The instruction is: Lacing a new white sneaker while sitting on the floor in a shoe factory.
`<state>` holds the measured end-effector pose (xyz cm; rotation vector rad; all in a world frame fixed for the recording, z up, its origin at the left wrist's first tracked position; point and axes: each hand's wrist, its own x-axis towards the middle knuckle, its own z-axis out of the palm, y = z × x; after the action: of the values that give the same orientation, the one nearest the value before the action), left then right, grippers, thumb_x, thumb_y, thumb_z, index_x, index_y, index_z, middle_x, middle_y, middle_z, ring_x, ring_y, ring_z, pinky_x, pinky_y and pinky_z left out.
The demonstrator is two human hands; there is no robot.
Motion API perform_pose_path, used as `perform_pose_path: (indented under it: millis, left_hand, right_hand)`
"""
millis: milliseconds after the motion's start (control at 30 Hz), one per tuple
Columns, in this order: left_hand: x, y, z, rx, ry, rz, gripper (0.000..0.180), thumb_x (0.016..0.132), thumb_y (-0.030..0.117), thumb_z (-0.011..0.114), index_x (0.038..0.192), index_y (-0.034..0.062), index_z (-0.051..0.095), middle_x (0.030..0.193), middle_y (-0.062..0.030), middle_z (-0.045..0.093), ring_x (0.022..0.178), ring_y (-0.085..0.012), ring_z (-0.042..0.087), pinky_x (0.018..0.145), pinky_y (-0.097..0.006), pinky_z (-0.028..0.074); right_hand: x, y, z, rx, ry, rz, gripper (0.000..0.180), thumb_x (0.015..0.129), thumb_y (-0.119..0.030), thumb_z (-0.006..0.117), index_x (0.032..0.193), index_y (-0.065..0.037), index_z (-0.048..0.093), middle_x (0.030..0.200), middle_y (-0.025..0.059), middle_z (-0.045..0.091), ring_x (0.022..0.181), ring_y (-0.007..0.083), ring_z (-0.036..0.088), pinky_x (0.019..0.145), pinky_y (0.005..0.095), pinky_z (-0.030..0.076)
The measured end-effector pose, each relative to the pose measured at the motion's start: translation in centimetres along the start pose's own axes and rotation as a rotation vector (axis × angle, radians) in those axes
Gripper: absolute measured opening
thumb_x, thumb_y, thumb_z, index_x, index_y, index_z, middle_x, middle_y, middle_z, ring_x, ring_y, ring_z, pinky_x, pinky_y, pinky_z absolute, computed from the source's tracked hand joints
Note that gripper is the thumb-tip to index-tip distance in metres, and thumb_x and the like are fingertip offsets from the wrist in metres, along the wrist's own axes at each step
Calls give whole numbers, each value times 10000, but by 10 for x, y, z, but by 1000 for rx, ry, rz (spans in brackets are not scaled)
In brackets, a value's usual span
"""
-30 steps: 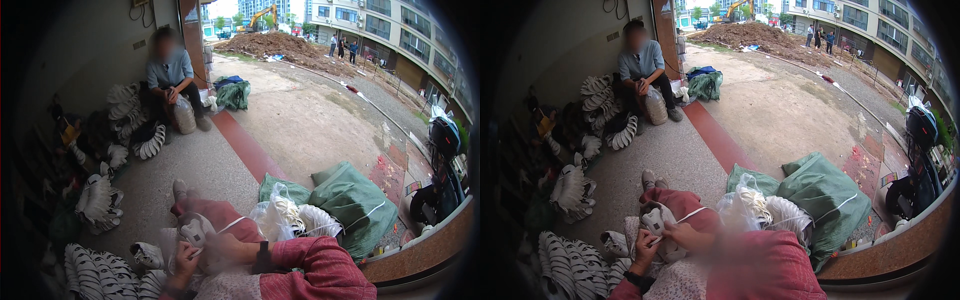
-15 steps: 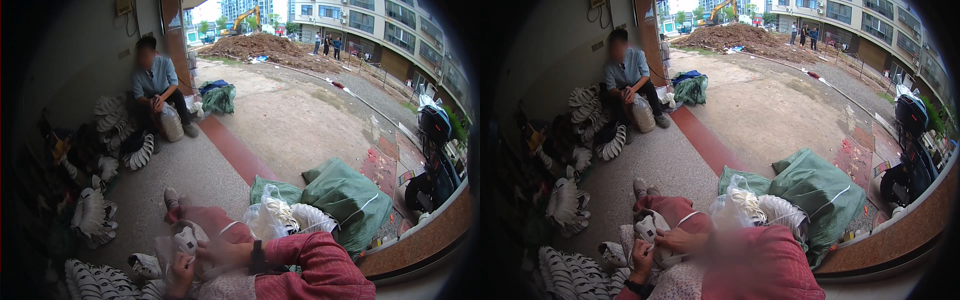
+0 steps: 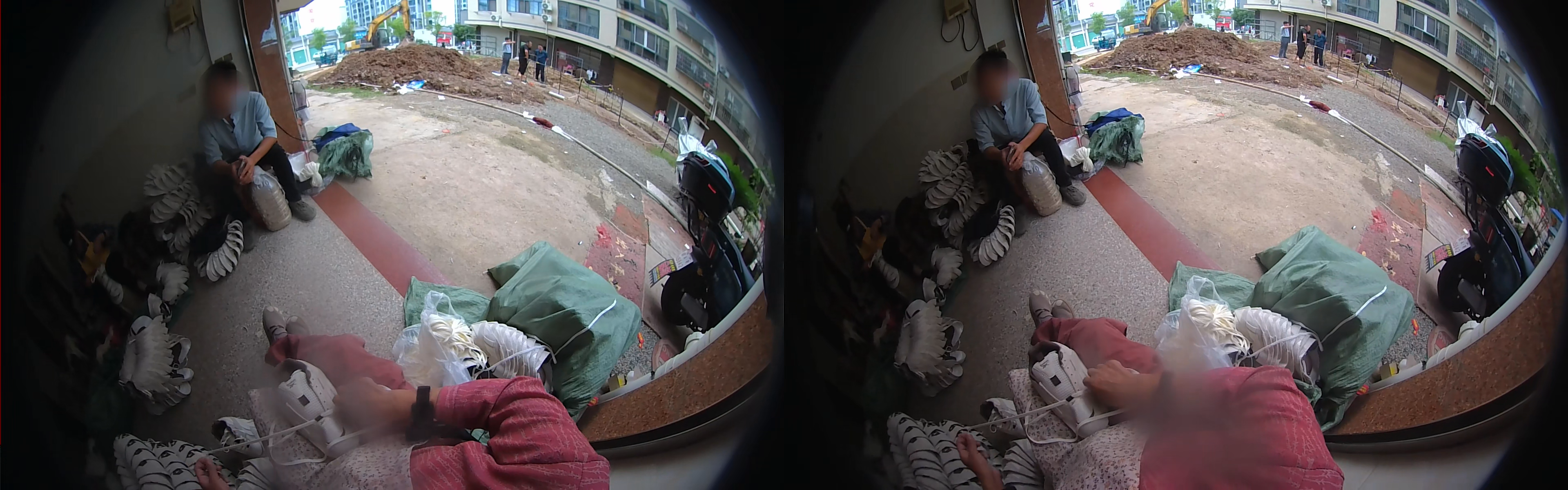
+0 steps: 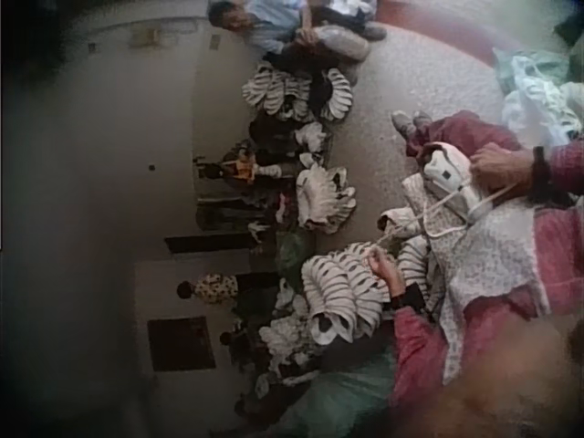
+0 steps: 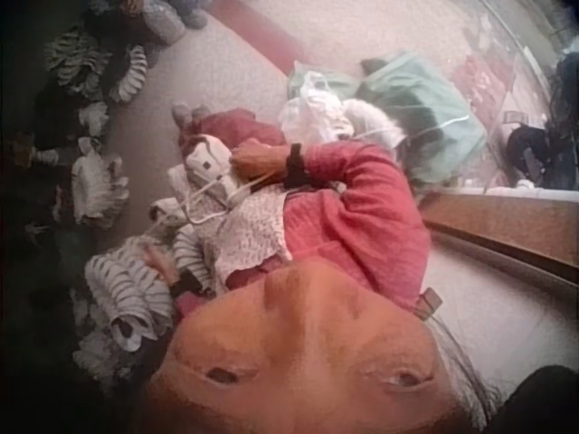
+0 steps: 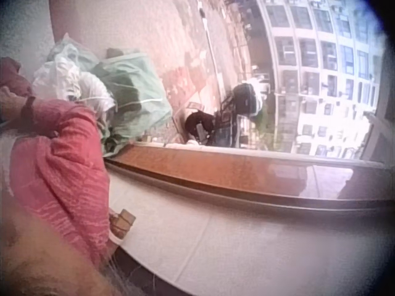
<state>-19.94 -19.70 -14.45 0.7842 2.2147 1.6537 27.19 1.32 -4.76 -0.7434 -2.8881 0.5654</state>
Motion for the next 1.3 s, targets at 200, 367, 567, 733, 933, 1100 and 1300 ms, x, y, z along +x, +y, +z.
perform_pose_path:
  millis: [200, 367, 567, 733, 933, 1100, 1300]
  left_hand:
    - [-38, 98, 75, -1147, -349, -415, 292, 1039, 212, 457, 1268, 54, 545, 1284, 17, 610, 1203, -161, 562, 968, -381, 497]
    - [-31, 116, 68, -1440, -504, -400, 207, 1044, 165, 442, 890, 43, 506, 731, -23, 489, 598, -119, 477, 559, -268, 456]
    - [-17, 10, -2, -493, -312, -139, 202, 944, 160, 517, 754, 96, 489, 640, -15, 420, 535, -159, 335, 475, -331, 290]
    - [-9, -7, -43, -936, -202, -730, 196, 794, -20, 545, 713, 114, 428, 647, 0, 349, 632, -162, 356, 563, -324, 346]
    - [10, -30, -102, 57, -286, -41, 197, 853, 104, 572, 732, 82, 417, 702, -8, 382, 640, -164, 358, 622, -297, 356]
    - [24, -27, -116, -713, 249, -539, 357, 1004, 200, 518, 687, 199, 355, 596, 66, 276, 493, -68, 251, 431, -259, 224]
    - [3, 7, -189, -1063, 268, -415, 229, 1037, 178, 464, 815, 121, 471, 653, 31, 393, 489, -87, 314, 406, -265, 250]
  right_hand:
    - [-21, 35, 0, 914, 124, -311, 254, 778, -217, 679, 881, 15, 663, 1058, 193, 657, 925, 294, 669, 775, 389, 543]
    - [-74, 38, -38, 2083, 259, -77, 174, 787, -169, 615, 872, -33, 682, 1165, 123, 657, 1120, 266, 586, 1034, 420, 411]
    - [-114, 100, -59, 2399, 829, -324, 211, 784, -175, 595, 840, 6, 689, 1006, 114, 662, 1141, 292, 559, 1161, 484, 321]
    - [-121, 102, -40, 2386, 839, -195, 165, 768, -136, 624, 805, 12, 688, 1007, 112, 665, 1134, 289, 565, 1155, 473, 335]
    - [-85, 89, -20, 2532, 821, -266, 181, 816, -157, 625, 822, 9, 698, 1074, 126, 684, 1111, 289, 591, 1140, 494, 350]
    - [-61, 57, -15, 2291, 711, -258, 181, 903, -259, 636, 929, -94, 706, 1143, 78, 637, 1169, 285, 547, 1179, 526, 269]
    - [-57, 40, -37, 2088, 653, -354, 130, 873, -250, 674, 907, -127, 698, 1233, 62, 581, 1259, 327, 492, 1184, 613, 182]
